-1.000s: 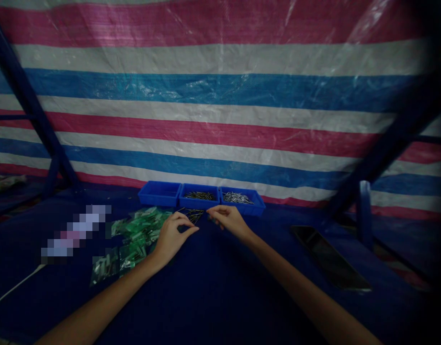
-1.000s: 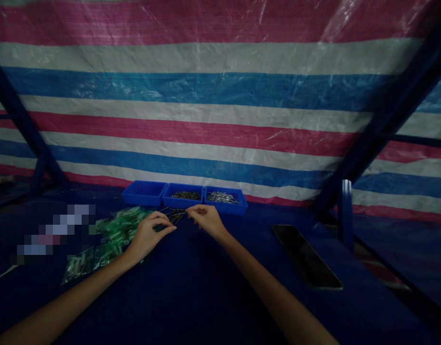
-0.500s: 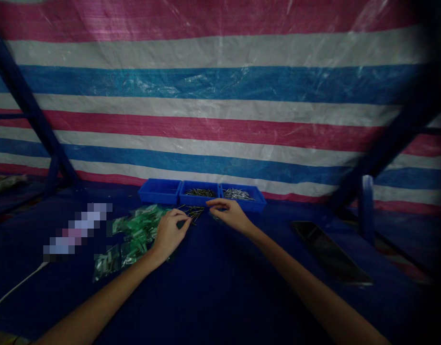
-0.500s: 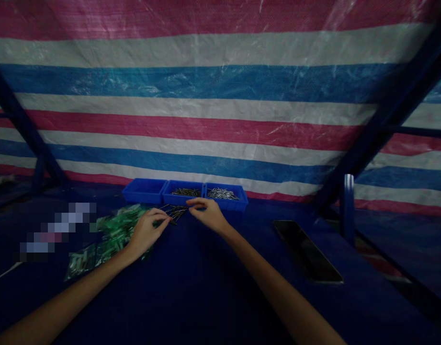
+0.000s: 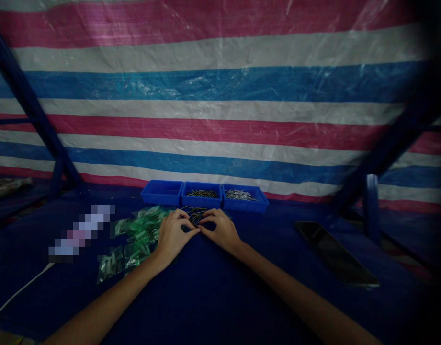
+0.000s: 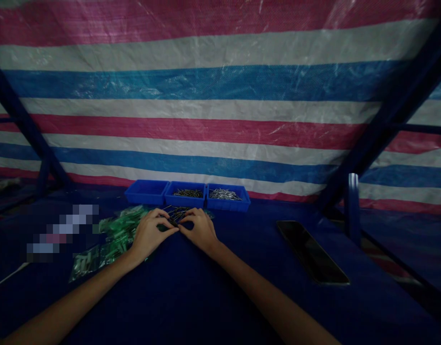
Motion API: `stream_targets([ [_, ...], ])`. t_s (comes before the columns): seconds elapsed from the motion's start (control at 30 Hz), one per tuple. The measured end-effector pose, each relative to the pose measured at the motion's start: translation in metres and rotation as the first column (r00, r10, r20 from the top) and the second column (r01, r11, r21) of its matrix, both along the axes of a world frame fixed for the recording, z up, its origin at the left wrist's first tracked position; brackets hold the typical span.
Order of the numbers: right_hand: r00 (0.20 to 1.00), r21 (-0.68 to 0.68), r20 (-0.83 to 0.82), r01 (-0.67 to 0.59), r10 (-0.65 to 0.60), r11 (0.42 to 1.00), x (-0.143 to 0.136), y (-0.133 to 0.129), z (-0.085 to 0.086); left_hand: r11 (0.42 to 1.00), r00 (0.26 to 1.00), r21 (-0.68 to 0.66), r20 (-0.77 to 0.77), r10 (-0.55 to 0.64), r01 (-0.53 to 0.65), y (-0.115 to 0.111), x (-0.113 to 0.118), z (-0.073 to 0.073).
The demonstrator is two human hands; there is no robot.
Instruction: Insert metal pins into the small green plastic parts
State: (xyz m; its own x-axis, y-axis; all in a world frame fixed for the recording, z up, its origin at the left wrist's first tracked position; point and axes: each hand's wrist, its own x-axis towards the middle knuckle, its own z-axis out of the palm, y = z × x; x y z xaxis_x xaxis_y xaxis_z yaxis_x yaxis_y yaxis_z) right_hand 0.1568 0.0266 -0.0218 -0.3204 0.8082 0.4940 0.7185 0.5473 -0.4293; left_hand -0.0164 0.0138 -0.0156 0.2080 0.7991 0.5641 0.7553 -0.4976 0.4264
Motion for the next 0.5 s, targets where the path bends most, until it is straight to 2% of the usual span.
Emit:
stream_targets([
  [0.13,1.0,-0.013,-0.014,0.014,-0.014,1.0,-0.0019,0.0007,0.0002,1.0,1.0,-0.014,-0.004,-0.026,0.026,0.0013,0.0008,-0.003],
  [0.37,1.0,-0.039,-0.017,0.007,-0.008,0.999,-0.0023,0.0019,-0.0022,0.975,0.979,-0.097,-0.033,-0.202,0.198,0.004,0.0041,-0.0063],
  [0.5,0.999,-0.036,-0.049,0.01,-0.012,0.999,-0.0023,0.0023,-0.0047,0.972,0.974,-0.113,-0.077,-0.215,0.206,0.002,0.0054,-0.0049],
])
